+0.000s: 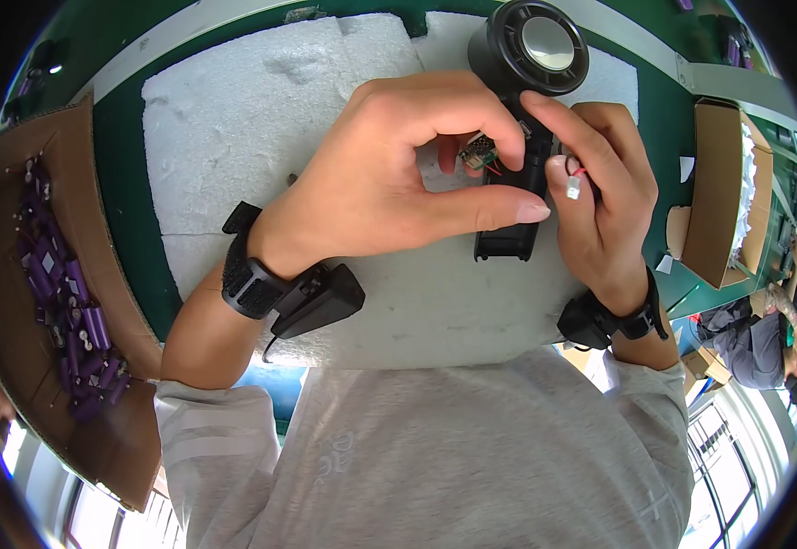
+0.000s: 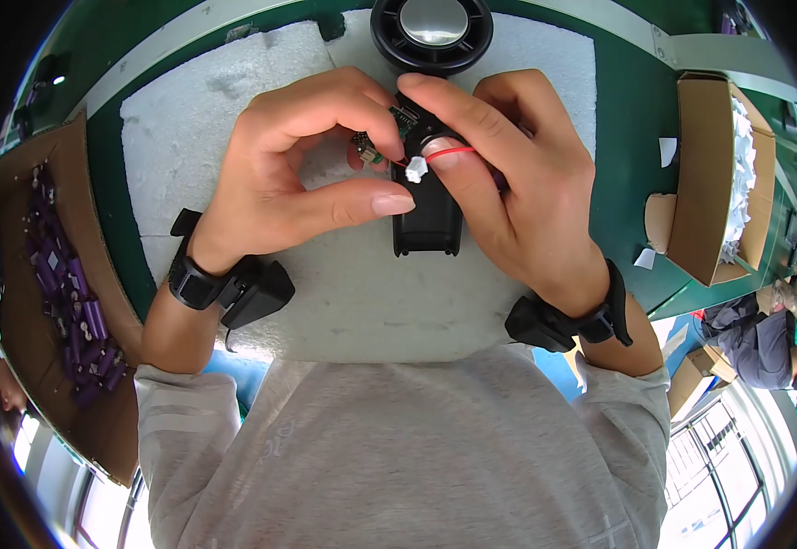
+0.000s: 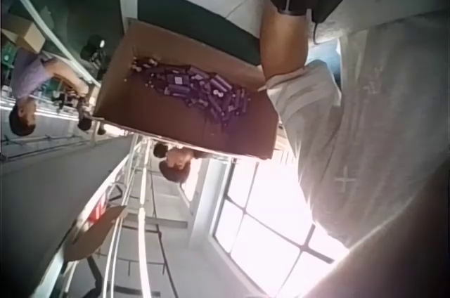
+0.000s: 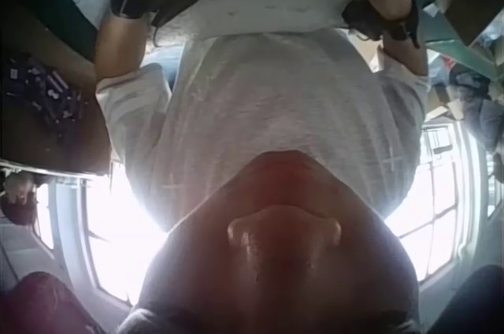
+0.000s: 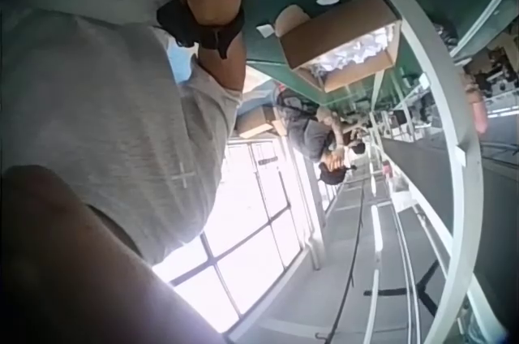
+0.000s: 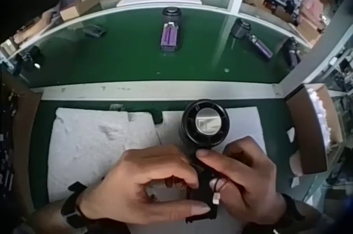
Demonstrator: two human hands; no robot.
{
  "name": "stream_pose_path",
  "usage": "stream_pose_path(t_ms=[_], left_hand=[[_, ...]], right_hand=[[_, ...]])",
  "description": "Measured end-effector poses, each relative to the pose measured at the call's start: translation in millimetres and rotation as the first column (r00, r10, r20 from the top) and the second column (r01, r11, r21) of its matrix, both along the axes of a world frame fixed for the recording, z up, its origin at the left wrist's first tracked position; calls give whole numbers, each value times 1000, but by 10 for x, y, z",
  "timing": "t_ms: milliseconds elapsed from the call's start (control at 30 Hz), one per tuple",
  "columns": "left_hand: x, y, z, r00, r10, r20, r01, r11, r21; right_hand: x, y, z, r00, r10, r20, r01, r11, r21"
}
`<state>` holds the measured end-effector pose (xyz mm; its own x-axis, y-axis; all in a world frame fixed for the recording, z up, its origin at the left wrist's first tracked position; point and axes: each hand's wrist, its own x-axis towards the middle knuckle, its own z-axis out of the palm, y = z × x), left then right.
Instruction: The person connects a battery pack to a circuit board, inserts them into a handheld fan housing, and then removes the battery pack to apply a piece of tape to it.
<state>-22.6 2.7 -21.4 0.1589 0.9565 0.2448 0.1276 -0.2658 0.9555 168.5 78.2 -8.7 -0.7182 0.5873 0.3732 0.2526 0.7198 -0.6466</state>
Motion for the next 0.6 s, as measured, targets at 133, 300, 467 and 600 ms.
stream_pose_path(t_ms=[133,300,467,600], left_hand=[[-3,8,-1,1000,-19,-18,19,1000,11],[9,-9,17,999,19,-26,-18,1000,21],[54,-7,29,995,95,25,-96,993,62],[31,-2,4,997,61,48,-60,998,-20]], right_hand=[[-9,-8,-41,1000,-27,0,27,1000,-1],[-7,-1,-28,1000,-2,25,0,996,90],[7,-4,-45,1000,30,9,-30,994,104],[22,-3,-5,996,88,-5,-88,992,89]])
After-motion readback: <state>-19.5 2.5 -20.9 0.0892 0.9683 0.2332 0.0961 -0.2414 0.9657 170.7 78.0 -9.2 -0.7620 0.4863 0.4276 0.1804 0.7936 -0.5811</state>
